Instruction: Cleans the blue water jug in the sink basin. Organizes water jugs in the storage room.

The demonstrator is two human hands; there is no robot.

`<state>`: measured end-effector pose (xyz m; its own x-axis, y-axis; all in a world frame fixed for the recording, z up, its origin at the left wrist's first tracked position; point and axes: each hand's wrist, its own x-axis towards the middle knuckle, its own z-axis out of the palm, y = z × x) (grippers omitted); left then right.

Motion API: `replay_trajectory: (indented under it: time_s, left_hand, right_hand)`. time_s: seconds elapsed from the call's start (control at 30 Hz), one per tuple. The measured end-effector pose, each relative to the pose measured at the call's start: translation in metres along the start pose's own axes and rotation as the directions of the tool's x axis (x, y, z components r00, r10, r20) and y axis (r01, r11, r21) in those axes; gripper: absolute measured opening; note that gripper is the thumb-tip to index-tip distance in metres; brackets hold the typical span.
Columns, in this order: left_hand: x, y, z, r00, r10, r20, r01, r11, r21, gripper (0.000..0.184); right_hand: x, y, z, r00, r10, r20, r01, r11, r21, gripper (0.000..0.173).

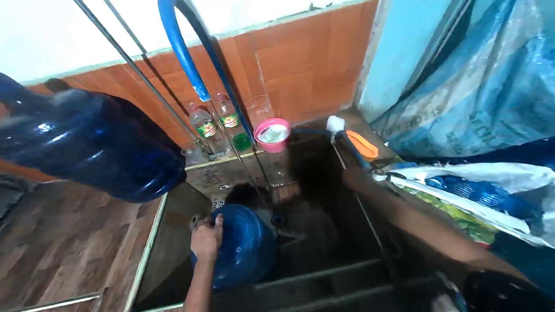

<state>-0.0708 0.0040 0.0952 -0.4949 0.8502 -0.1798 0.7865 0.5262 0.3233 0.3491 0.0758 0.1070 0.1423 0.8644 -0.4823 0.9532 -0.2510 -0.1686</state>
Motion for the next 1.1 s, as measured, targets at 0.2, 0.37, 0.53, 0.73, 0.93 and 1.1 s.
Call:
replay_trajectory:
  time_s: [0.2, 0.37, 0.53, 0.73, 0.93, 1.1]
  left_hand:
    - [-0.005, 0.008, -0.002, 0.992, -0.114, -0.045, 0.101, 0.970, -0.220, 0.043]
    - [-0.005, -0.003, 0.012, 0.958, -0.173, -0.230, 0.015, 0.827, -0.561, 0.030]
    - [-0.001, -0.008, 0.033, 0.891, -0.219, -0.397, -0.156, 0.675, -0.722, 0.030]
    - [-0.003, -0.009, 0.039, 0.838, -0.203, -0.506, -0.254, 0.677, -0.691, 0.028]
    - [-0.001, -0.009, 0.043, 0.812, -0.190, -0.552, -0.325, 0.638, -0.698, 0.027]
    - [-0.001, -0.010, 0.044, 0.811, -0.223, -0.541, -0.310, 0.621, -0.720, 0.029]
  right_hand:
    - [0.089, 0.049, -0.055, 0.880, -0.069, -0.470, 0.070, 0.997, -0.014, 0.051]
    - [0.135, 0.097, -0.053, 0.951, -0.021, -0.308, 0.010, 0.999, -0.038, 0.053]
    - [0.093, 0.007, -0.140, 0.957, 0.043, -0.287, -0.101, 0.977, -0.188, 0.050]
    - [0.117, -0.152, -0.130, 0.827, -0.435, -0.355, 0.405, 0.900, -0.161, 0.051]
    - [0.187, -0.240, -0.071, 0.861, -0.461, -0.215, 0.447, 0.887, -0.113, 0.055]
    - [0.203, -0.233, -0.089, 0.851, -0.489, -0.192, 0.477, 0.872, -0.108, 0.056]
